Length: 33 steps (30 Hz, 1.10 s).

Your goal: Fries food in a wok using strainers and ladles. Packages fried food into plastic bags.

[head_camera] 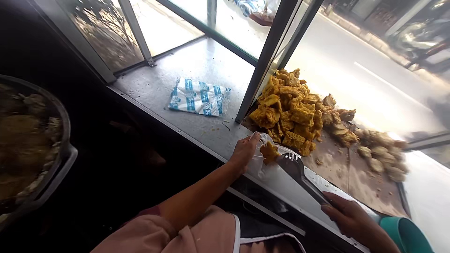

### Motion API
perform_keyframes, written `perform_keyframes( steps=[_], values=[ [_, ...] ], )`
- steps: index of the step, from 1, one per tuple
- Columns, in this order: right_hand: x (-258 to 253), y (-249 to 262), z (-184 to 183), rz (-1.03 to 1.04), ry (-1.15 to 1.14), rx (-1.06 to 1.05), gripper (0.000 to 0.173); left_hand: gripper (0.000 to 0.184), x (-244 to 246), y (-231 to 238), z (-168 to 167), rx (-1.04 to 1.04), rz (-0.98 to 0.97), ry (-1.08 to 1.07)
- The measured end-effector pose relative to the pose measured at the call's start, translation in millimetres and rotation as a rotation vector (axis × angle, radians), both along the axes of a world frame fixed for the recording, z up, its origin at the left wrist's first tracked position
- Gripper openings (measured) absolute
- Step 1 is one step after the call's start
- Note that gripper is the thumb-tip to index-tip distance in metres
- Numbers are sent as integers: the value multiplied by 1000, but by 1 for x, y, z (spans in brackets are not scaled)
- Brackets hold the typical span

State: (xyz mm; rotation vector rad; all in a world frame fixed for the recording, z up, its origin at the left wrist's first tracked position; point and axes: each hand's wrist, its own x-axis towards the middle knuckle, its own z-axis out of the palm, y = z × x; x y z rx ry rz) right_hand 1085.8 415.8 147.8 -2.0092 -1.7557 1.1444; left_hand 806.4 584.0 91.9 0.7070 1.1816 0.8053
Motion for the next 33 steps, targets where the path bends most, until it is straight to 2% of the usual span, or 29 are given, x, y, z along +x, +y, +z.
perform_keyframes(
  steps=[3,7,10,13,17,21,24,26,29,33],
  values=[
    [-2,4,12,26,-32,171,47,40,-8,-2,-7,68,-4,56],
    [-47,44,1,9,-430,478,47,37,-10,-7,-8,106,-21,68],
    [-74,78,-16,20,-653,484,44,39,-11,-7,-6,68,-26,55],
    [-79,93,-26,21,-754,456,40,40,-14,-6,-8,26,-13,28],
    [-51,86,-22,-28,-548,551,33,41,-16,-1,-4,-15,-25,28],
    [-26,65,-10,-145,-140,427,39,45,-11,6,-7,-53,-50,23],
    [-21,42,-2,-203,206,298,34,49,-8,11,-7,-63,-79,38],
    [-16,26,-1,-196,350,224,33,50,-8,14,-4,-74,-94,47],
    [-9,9,-2,-132,324,170,35,51,-8,16,-1,-65,-130,89],
    [-20,3,-2,68,-175,330,39,45,-13,17,-5,244,-269,383]
  ],
)
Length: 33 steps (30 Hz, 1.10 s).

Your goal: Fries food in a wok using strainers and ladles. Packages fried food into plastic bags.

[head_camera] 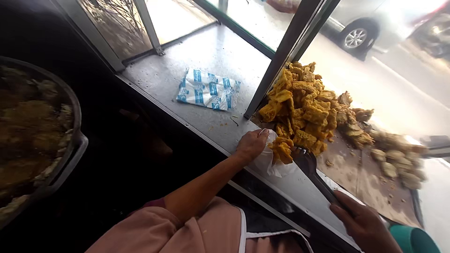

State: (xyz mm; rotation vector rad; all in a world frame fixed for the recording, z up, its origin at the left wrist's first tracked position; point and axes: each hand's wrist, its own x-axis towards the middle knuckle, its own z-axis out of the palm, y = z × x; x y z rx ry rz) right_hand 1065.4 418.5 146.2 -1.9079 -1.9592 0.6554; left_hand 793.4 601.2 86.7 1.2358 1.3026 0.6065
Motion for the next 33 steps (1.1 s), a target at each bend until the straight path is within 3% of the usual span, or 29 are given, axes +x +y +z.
perform_keyframes(
  steps=[2,5,9,12,15,17,20,23,26,30,33],
  values=[
    [-23,0,11,56,-265,82,39,43,-3,-1,4,110,-68,144],
    [-60,5,25,106,-575,135,35,43,-7,1,11,131,-78,168],
    [-76,20,5,119,-734,271,34,43,-9,-1,7,186,-51,198],
    [-60,18,21,131,-468,135,44,37,-13,-8,1,200,-47,235],
    [-50,22,24,-45,-200,115,47,35,-15,-13,0,155,-14,194],
    [-62,46,-8,-289,-80,199,58,34,-13,-21,-6,222,67,176],
    [-81,103,-61,-476,167,190,56,31,-9,-32,-26,405,235,197],
    [-92,133,-90,-442,340,155,30,26,-1,-45,-41,529,316,301],
    [-94,127,-77,-352,502,268,12,21,8,-48,-48,704,418,361],
    [-87,113,-27,-136,688,449,11,15,1,-61,-17,857,539,347],
    [-94,99,-4,33,760,458,14,16,-21,-90,12,892,597,334]
  ],
)
